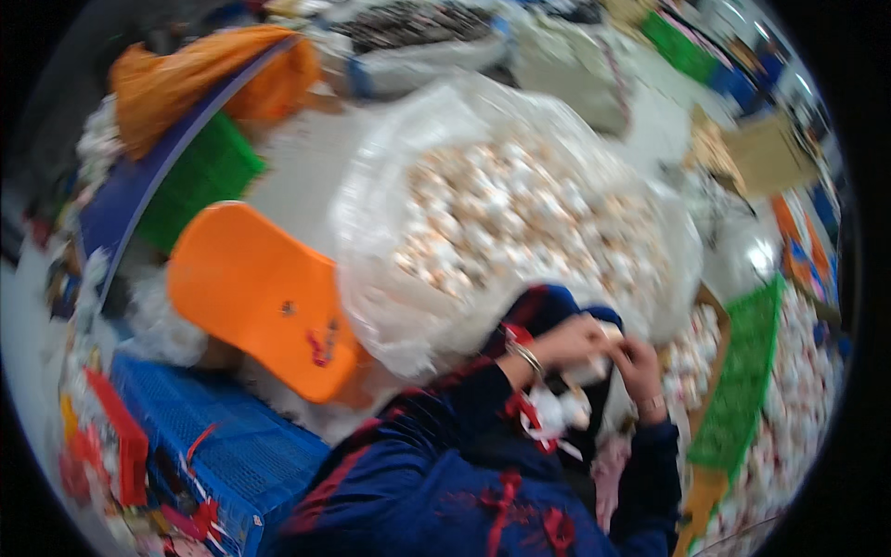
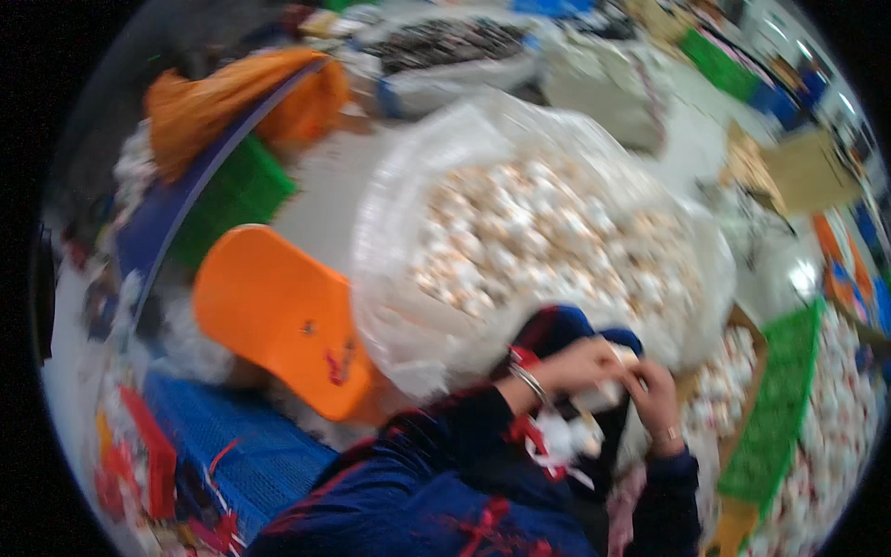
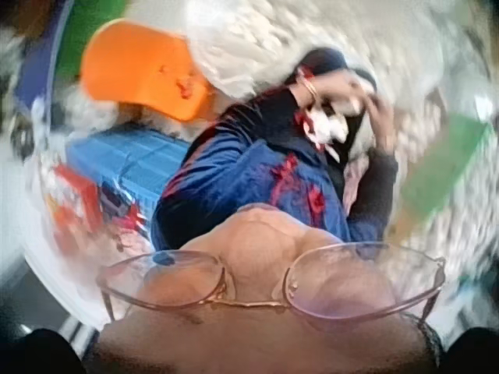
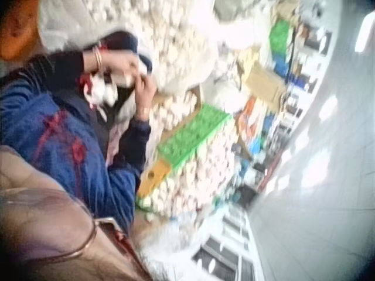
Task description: The person ties a red ribbon around the neck of a small white plush toy. They pick up the toy, wrap the ribbon, and adjust it while seated on a low chair in a workshop filled with similar toys.
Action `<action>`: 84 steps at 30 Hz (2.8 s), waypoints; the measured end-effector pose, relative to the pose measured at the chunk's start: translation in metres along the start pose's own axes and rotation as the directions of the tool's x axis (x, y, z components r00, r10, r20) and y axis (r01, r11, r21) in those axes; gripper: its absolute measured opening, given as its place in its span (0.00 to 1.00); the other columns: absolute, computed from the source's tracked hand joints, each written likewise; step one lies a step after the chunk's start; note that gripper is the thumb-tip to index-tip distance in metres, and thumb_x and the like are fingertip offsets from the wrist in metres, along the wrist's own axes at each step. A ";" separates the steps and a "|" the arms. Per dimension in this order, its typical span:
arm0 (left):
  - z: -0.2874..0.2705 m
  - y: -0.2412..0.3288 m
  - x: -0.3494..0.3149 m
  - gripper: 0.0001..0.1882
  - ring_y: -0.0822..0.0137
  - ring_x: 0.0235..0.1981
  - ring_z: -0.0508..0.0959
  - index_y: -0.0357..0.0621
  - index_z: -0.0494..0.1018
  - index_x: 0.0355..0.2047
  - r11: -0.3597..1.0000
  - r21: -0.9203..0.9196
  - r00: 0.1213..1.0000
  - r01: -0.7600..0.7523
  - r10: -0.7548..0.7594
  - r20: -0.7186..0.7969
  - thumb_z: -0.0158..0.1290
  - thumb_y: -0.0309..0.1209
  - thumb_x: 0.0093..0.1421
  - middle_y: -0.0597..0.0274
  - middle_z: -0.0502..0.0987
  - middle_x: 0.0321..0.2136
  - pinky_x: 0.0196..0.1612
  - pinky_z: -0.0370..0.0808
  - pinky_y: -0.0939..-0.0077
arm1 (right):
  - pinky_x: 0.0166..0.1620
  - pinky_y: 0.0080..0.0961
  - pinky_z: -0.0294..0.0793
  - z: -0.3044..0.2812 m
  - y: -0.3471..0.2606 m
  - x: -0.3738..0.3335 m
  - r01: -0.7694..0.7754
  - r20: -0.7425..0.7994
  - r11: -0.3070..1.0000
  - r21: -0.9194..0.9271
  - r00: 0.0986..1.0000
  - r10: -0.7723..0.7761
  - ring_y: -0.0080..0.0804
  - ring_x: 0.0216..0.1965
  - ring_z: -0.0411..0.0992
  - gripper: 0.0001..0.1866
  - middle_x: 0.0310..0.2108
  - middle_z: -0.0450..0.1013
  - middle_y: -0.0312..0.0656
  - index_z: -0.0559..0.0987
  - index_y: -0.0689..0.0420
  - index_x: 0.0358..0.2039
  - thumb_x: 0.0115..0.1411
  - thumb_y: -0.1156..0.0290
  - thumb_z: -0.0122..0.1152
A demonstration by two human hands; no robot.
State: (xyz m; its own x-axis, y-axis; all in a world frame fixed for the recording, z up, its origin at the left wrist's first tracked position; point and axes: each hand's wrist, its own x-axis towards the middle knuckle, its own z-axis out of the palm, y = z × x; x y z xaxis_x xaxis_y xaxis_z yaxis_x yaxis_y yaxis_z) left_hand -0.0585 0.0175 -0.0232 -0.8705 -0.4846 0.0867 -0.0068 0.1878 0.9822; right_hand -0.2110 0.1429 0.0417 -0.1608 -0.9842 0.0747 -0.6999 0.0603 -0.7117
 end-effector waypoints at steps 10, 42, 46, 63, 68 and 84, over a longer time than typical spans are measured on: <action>-0.009 0.023 -0.009 0.12 0.72 0.36 0.73 0.37 0.82 0.36 0.978 -0.161 0.990 0.130 -0.118 0.083 0.59 0.35 0.60 0.63 0.72 0.32 0.39 0.71 0.78 | 0.33 0.17 0.71 -0.017 -0.008 0.002 -0.226 0.177 0.931 0.286 0.967 0.181 0.16 0.28 0.71 0.09 0.28 0.77 0.33 0.83 0.63 0.37 0.63 0.70 0.62; 0.000 0.025 -0.016 0.09 0.69 0.33 0.76 0.36 0.82 0.31 0.976 -0.165 0.987 0.142 -0.153 -0.052 0.62 0.31 0.56 0.60 0.75 0.30 0.38 0.75 0.76 | 0.34 0.41 0.74 -0.005 -0.039 0.005 -0.028 0.044 0.964 -0.266 0.998 0.041 0.55 0.30 0.73 0.02 0.27 0.74 0.51 0.76 0.61 0.29 0.55 0.76 0.58; 0.001 0.025 -0.018 0.06 0.77 0.30 0.73 0.37 0.80 0.29 0.981 -0.169 0.990 0.096 -0.112 -0.083 0.61 0.29 0.57 0.67 0.72 0.29 0.35 0.71 0.81 | 0.35 0.40 0.73 0.008 -0.032 -0.004 0.028 -0.080 0.964 -0.263 0.996 -0.051 0.52 0.32 0.72 0.03 0.28 0.72 0.50 0.74 0.60 0.29 0.54 0.78 0.60; 0.000 0.023 -0.024 0.06 0.70 0.32 0.77 0.39 0.82 0.32 0.996 -0.084 0.990 0.034 -0.046 -0.135 0.63 0.29 0.56 0.62 0.77 0.30 0.37 0.74 0.78 | 0.37 0.33 0.74 0.042 0.010 -0.020 0.308 -0.379 0.944 -0.116 0.865 -0.328 0.45 0.34 0.73 0.11 0.34 0.74 0.47 0.74 0.61 0.35 0.52 0.85 0.65; -0.006 0.028 -0.021 0.06 0.70 0.33 0.76 0.39 0.81 0.32 0.998 -0.068 0.996 0.006 -0.012 -0.084 0.62 0.27 0.56 0.63 0.75 0.29 0.39 0.73 0.77 | 0.37 0.32 0.74 0.036 0.007 -0.018 0.334 -0.337 0.934 -0.126 0.872 -0.357 0.44 0.34 0.73 0.10 0.34 0.74 0.46 0.74 0.60 0.34 0.53 0.85 0.65; 0.006 0.031 -0.023 0.05 0.66 0.37 0.75 0.37 0.76 0.31 0.994 0.066 0.985 -0.092 0.101 -0.139 0.58 0.26 0.57 0.60 0.71 0.35 0.40 0.73 0.75 | 0.38 0.27 0.75 0.023 -0.009 -0.028 0.089 -0.308 0.992 0.085 0.950 -0.058 0.38 0.34 0.76 0.08 0.32 0.75 0.45 0.77 0.61 0.37 0.57 0.84 0.62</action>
State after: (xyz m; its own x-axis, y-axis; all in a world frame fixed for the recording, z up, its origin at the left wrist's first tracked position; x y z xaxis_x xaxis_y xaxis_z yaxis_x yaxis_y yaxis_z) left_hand -0.0421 0.0398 0.0039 -0.7900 -0.5769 0.2075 0.0414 0.2875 0.9569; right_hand -0.1844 0.1666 0.0298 -0.3260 -0.8868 0.3276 -0.6500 -0.0414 -0.7588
